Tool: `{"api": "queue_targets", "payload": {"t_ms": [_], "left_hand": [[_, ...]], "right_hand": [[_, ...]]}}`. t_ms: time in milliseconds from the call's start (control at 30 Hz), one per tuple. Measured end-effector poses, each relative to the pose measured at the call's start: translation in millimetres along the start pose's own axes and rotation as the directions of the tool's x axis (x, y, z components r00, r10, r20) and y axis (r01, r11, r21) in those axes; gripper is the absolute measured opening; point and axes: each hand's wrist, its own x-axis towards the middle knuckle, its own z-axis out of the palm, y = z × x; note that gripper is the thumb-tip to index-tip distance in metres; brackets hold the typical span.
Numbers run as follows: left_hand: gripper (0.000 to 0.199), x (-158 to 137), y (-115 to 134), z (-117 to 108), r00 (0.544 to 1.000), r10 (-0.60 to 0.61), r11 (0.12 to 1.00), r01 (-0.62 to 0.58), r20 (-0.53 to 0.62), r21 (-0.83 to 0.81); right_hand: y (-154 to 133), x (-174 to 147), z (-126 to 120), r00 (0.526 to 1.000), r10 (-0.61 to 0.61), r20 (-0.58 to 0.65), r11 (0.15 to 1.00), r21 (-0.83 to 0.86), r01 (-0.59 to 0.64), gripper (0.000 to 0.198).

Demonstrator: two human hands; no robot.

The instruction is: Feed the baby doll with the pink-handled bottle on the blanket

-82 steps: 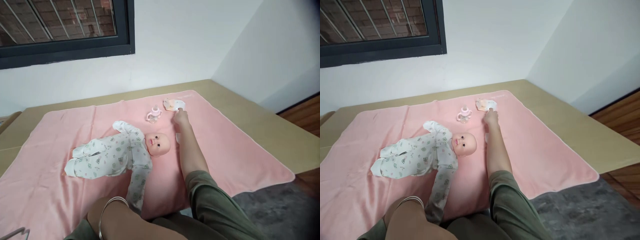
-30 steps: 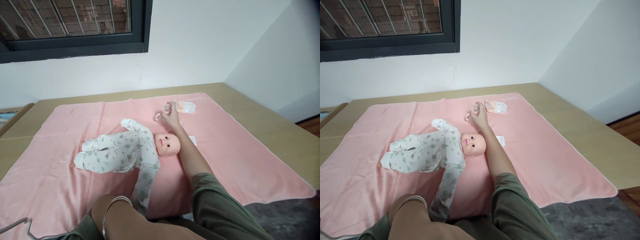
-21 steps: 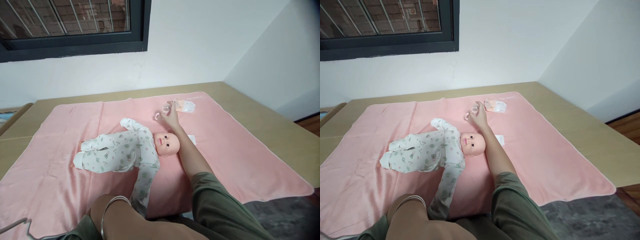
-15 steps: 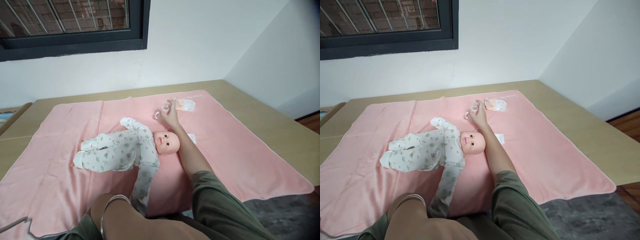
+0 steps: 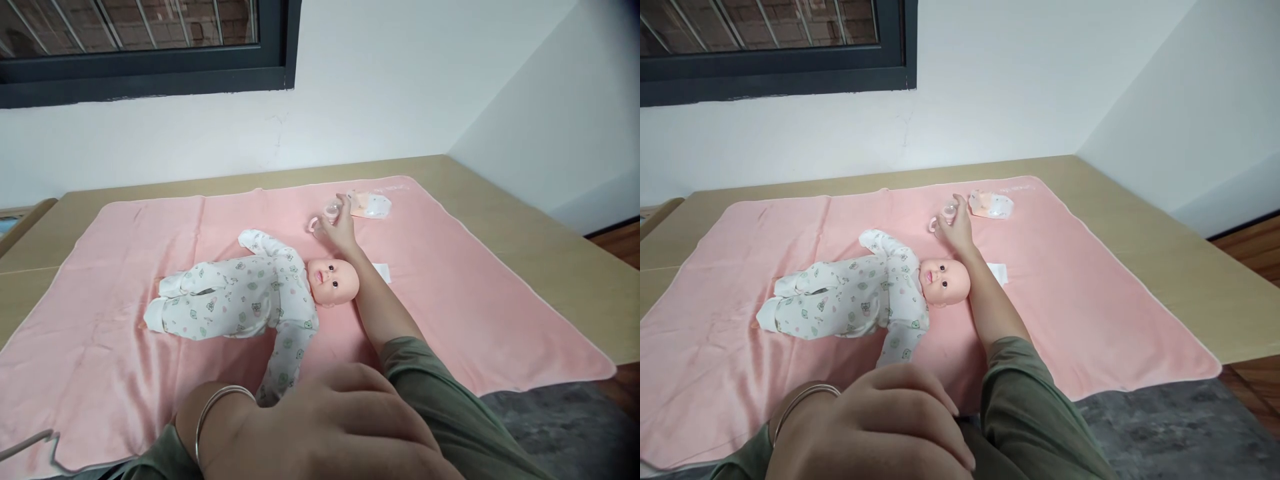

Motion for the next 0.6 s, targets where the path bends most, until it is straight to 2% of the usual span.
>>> {"api": "queue_targets", "payload": {"t_ms": [100, 267, 333, 467, 600], "left_hand": [[0.013, -6.8, 4.1, 11.7, 0.994, -0.057, 0.998, 0.055, -0.092, -0.027], [0.018, -11.7, -1.8, 5.2, 0.998, -0.045, 0.999, 0.045, -0.037, 0.011], [0.019, -11.1, -2.5, 2.3, 0.997, -0.06, 0.998, 0.062, -0.05, 0.021], [0.016, -10.7, 2.6, 4.7, 0.991, -0.103, 0.993, 0.106, -0.08, 0.042], [0.022, -9.6, 7.4, 5.2, 0.983, -0.166, 0.984, 0.17, -0.076, 0.059]], "right_hand": [[1.3, -0.6, 0.3, 1.0, -0.003, 0.001, 1.0, 0.013, 0.003, 0.088], [6.4, -0.2, 0.6, 1.0, 0.002, -0.024, 1.0, 0.012, -0.002, 0.098], [9.7, 2.4, -1.7, 0.999, 0.008, -0.039, 1.0, 0.018, -0.007, 0.1], [18.9, 10.5, -13.1, 0.997, 0.029, -0.075, 0.999, 0.018, -0.027, 0.097], [31.0, 14.2, -23.9, 0.99, 0.033, -0.138, 0.999, 0.009, -0.032, 0.09]]}}
